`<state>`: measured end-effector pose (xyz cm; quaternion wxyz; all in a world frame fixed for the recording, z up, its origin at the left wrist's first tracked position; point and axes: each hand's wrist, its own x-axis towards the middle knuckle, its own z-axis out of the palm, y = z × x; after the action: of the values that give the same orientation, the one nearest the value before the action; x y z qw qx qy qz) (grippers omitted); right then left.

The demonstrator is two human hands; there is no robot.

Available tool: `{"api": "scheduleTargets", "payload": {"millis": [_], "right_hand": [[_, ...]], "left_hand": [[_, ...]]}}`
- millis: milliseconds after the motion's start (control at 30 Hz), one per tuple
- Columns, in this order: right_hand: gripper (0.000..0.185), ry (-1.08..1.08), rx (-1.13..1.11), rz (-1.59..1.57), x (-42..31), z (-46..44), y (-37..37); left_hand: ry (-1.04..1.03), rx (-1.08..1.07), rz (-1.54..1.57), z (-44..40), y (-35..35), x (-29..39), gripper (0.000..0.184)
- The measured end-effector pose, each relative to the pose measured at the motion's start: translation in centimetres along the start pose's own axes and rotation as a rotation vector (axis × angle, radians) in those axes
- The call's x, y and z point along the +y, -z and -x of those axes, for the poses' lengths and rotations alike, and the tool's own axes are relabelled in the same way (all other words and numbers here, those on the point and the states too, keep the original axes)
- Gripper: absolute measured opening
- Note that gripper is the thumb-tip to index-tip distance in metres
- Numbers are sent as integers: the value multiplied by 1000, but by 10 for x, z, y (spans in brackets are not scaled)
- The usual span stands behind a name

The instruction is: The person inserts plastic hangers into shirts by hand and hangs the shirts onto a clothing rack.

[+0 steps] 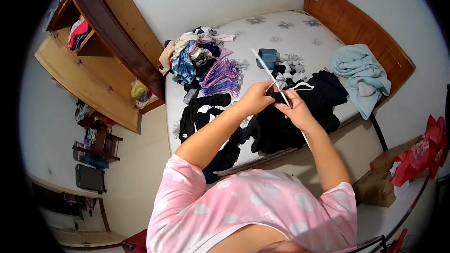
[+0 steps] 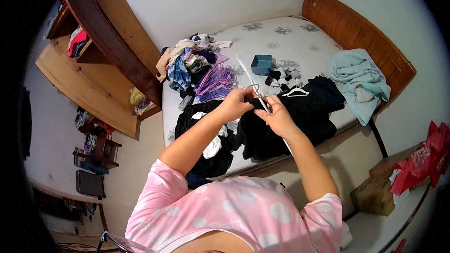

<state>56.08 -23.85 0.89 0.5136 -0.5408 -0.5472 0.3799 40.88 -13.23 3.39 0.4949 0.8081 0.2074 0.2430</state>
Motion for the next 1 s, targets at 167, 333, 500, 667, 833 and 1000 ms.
{"api": "scheduleTargets", "payload": {"millis": [167,333,500,667,833,1000], "right_hand": [[27,14,242,-57,17,2,-3],[26,-13,330,-190,-2,6,19],[31,-25,472,-235,-7,18,57],[30,-31,515,-255,9,25,79],[37,-64,530,-281,11,40,88],[34,-227,478,-196,55,53,88]], "left_hand": [[87,-47,60,13,-3,-46,22],[71,-81,-412,36,-9,-95,27],[77,225,-611,49,22,-123,21],[339,332,-371,34,42,-118,17],[237,430,466,15,60,-46,18],[455,210,656,16,51,-50,9]]}}
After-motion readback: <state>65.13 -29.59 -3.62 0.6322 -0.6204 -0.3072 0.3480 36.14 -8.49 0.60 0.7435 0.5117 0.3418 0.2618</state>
